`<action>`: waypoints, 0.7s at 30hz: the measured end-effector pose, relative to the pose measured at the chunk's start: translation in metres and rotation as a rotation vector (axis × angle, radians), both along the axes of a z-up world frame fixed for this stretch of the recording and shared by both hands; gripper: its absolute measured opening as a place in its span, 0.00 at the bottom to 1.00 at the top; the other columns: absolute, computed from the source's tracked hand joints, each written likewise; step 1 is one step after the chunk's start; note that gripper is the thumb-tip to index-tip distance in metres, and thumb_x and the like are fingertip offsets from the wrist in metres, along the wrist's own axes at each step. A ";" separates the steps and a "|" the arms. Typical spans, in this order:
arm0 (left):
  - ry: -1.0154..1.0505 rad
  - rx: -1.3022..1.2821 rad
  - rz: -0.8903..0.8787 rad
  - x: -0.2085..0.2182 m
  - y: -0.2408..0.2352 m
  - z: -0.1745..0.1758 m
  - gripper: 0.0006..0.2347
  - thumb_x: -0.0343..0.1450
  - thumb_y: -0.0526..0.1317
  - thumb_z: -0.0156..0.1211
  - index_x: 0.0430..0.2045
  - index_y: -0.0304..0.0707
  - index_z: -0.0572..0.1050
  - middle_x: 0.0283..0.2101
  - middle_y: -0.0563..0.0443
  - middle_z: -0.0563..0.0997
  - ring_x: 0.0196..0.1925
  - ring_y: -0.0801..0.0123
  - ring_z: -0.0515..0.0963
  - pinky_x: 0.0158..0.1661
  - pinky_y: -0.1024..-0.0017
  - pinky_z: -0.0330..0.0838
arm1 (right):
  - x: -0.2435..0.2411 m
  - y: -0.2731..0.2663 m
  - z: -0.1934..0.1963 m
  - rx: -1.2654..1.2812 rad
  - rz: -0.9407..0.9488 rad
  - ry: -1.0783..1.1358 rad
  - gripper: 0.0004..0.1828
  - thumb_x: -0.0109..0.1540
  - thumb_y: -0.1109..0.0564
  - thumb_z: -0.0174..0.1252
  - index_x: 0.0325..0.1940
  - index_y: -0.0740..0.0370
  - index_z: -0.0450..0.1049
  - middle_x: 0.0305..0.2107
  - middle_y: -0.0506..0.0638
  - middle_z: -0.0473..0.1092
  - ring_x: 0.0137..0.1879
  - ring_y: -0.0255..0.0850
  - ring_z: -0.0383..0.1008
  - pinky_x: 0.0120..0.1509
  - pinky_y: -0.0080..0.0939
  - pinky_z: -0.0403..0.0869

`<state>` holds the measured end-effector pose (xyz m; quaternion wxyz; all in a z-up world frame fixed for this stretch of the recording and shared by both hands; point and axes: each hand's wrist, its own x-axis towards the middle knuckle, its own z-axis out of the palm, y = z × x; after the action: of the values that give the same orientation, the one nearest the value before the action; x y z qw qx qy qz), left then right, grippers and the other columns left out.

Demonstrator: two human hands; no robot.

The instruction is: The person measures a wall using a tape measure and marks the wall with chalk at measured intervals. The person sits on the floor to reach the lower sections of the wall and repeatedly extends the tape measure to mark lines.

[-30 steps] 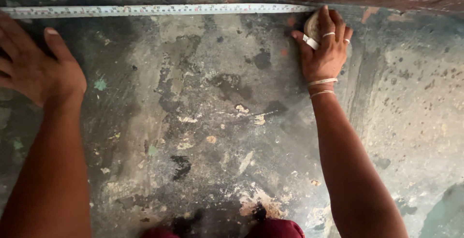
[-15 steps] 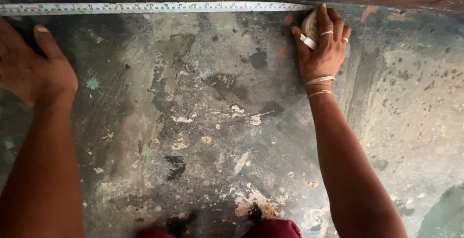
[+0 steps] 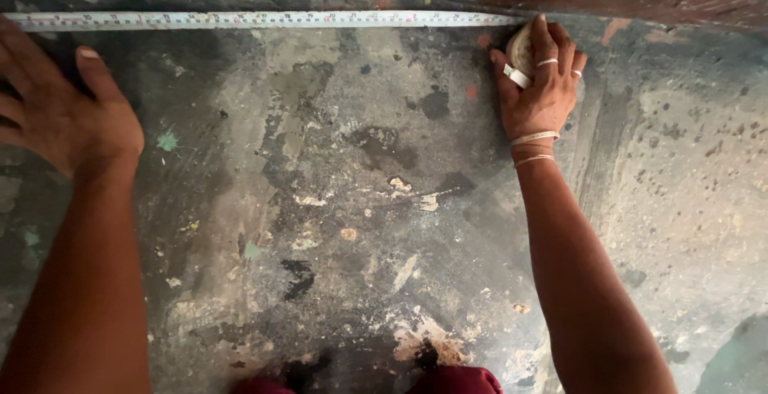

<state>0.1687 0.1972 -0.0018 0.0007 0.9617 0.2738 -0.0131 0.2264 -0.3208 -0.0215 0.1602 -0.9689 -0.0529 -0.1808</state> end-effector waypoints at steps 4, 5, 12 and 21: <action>0.049 0.013 -0.013 0.004 -0.010 0.018 0.28 0.88 0.55 0.34 0.79 0.39 0.42 0.82 0.46 0.45 0.75 0.40 0.50 0.68 0.40 0.43 | 0.000 0.001 0.001 0.010 -0.005 0.005 0.35 0.68 0.43 0.73 0.74 0.52 0.67 0.63 0.53 0.68 0.64 0.57 0.68 0.66 0.54 0.72; 0.056 0.013 -0.020 0.005 -0.012 0.020 0.28 0.88 0.56 0.32 0.80 0.39 0.42 0.82 0.46 0.44 0.76 0.40 0.49 0.69 0.40 0.42 | 0.000 0.001 0.002 0.016 -0.009 0.007 0.35 0.68 0.43 0.73 0.74 0.52 0.67 0.63 0.53 0.68 0.64 0.57 0.68 0.66 0.54 0.72; 0.095 -0.094 0.076 0.006 -0.013 0.024 0.32 0.86 0.61 0.28 0.82 0.42 0.41 0.84 0.48 0.40 0.81 0.35 0.40 0.74 0.37 0.36 | -0.002 0.005 0.005 -0.016 -0.003 -0.021 0.34 0.69 0.43 0.73 0.73 0.55 0.68 0.61 0.56 0.68 0.63 0.59 0.67 0.66 0.56 0.71; 0.050 -0.085 0.046 0.010 -0.014 0.026 0.32 0.85 0.60 0.28 0.82 0.41 0.40 0.84 0.48 0.39 0.81 0.35 0.40 0.74 0.35 0.36 | 0.000 0.004 0.005 -0.012 0.000 -0.041 0.34 0.66 0.44 0.73 0.72 0.55 0.69 0.59 0.58 0.69 0.60 0.61 0.67 0.63 0.58 0.71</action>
<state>0.1787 0.1832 0.0241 0.0353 0.9536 0.2949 -0.0486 0.2266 -0.3168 -0.0168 0.1530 -0.9660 -0.0572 -0.2004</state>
